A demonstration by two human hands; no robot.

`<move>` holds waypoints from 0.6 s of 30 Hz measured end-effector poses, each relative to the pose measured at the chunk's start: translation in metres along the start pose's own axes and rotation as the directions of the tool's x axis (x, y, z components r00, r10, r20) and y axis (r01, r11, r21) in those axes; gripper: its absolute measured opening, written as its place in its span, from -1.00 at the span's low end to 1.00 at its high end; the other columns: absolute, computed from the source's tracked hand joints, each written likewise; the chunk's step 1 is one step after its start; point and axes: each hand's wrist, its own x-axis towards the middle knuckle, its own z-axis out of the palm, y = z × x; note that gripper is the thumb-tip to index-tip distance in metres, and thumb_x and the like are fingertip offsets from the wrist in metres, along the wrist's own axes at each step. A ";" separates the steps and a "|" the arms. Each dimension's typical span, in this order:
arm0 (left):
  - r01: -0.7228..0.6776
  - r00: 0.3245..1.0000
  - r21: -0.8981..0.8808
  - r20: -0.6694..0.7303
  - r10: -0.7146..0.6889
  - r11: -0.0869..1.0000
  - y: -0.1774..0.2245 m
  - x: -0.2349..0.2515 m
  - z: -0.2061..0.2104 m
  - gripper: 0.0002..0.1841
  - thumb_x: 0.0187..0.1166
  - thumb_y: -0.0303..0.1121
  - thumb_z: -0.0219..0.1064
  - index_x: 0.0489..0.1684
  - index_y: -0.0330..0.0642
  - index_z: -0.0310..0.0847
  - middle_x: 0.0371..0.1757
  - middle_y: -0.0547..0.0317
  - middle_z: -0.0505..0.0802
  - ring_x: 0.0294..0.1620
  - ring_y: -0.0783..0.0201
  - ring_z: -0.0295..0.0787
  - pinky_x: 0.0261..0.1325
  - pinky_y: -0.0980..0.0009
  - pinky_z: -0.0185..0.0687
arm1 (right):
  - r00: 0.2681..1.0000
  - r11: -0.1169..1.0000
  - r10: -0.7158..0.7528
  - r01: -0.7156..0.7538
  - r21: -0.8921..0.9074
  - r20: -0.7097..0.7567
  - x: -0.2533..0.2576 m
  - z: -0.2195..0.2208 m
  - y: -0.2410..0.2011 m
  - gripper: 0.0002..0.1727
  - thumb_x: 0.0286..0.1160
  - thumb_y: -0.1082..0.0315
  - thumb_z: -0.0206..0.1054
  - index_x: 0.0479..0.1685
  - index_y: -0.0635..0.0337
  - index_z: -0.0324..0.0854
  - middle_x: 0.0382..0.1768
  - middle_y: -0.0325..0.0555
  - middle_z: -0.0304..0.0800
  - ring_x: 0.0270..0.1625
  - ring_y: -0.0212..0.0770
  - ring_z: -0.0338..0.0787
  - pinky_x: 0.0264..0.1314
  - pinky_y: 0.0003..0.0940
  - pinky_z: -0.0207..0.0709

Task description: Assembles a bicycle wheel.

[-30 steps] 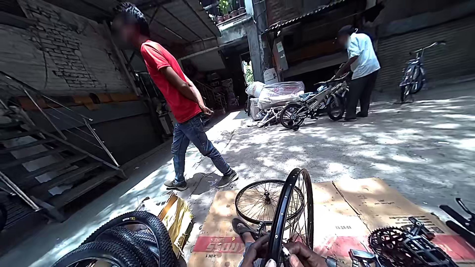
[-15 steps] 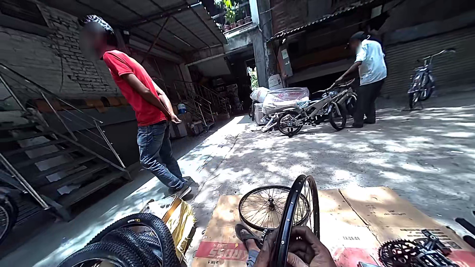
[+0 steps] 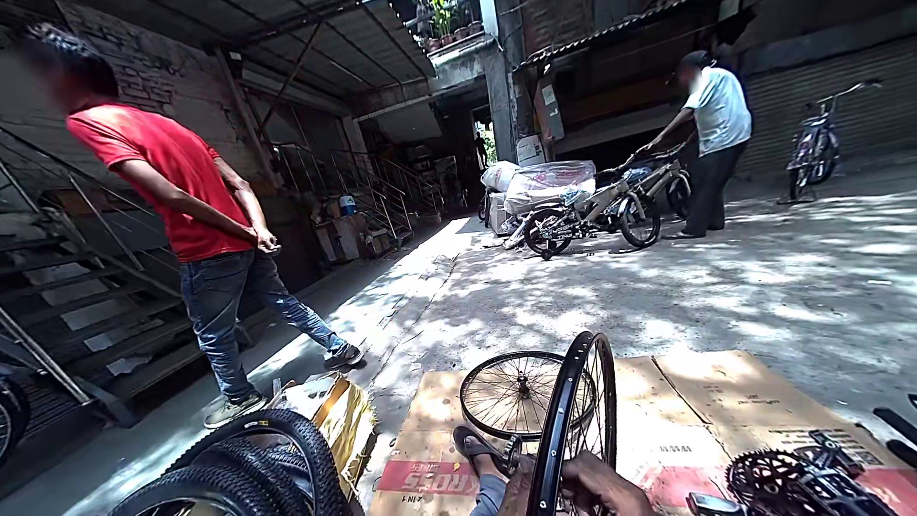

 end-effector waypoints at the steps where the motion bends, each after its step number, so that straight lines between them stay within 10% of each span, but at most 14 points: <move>1: 0.045 0.998 0.010 -0.038 -0.045 0.999 0.002 -0.001 0.002 -0.47 0.86 -0.27 -0.34 -0.19 -0.08 0.68 -0.37 0.45 0.87 -0.30 0.63 0.79 -0.14 0.60 0.73 | 1.000 0.998 -0.021 0.021 -0.051 0.000 -0.003 -0.001 -0.001 -0.65 0.33 0.22 0.56 -0.08 0.34 0.79 -0.29 0.02 0.78 -0.40 -0.32 0.68 -0.37 -0.42 0.59; 5: 0.034 0.970 -0.231 0.241 0.024 0.972 -0.021 0.005 -0.024 -0.39 0.87 0.11 -0.33 0.11 0.01 0.68 -0.01 0.34 0.88 0.08 0.54 0.78 0.22 0.49 0.67 | 0.995 0.993 -0.030 0.019 -0.120 -0.093 -0.007 0.010 0.005 -0.79 0.43 0.28 0.47 -0.24 0.29 0.77 -0.27 0.04 0.73 -0.33 -0.23 0.74 -0.28 -0.33 0.70; 9: -0.062 0.995 -0.155 0.069 0.074 0.986 -0.008 -0.004 -0.006 -0.62 0.85 -0.27 -0.13 0.27 -0.15 0.61 0.06 0.34 0.89 0.14 0.53 0.79 0.32 0.47 0.66 | 0.984 1.000 0.001 0.000 0.005 -0.177 0.012 0.012 0.008 -0.84 0.29 0.32 0.55 -0.28 0.21 0.76 -0.16 -0.09 0.66 -0.31 -0.42 0.67 -0.35 -0.55 0.63; 14: 0.025 0.998 -0.215 0.066 -0.011 0.976 0.004 0.004 0.004 -0.53 0.84 -0.34 -0.21 -0.19 0.06 0.75 -0.29 0.46 0.91 -0.20 0.64 0.82 -0.01 0.61 0.72 | 0.994 1.000 -0.001 0.001 0.005 -0.112 -0.005 0.011 0.001 -0.76 0.36 0.29 0.56 -0.15 0.27 0.78 -0.19 -0.04 0.76 -0.27 -0.36 0.76 -0.25 -0.45 0.72; 18: 0.301 0.935 -0.169 0.244 -0.256 0.938 0.018 0.019 -0.014 -0.77 0.62 -0.38 0.17 -0.26 0.05 0.82 -0.34 0.35 0.90 -0.29 0.53 0.82 -0.09 0.54 0.72 | 0.999 0.999 0.037 -0.038 0.037 0.009 -0.012 0.006 0.000 -0.54 0.46 0.25 0.51 0.22 0.40 0.63 -0.26 -0.04 0.84 -0.33 -0.30 0.80 -0.22 -0.34 0.76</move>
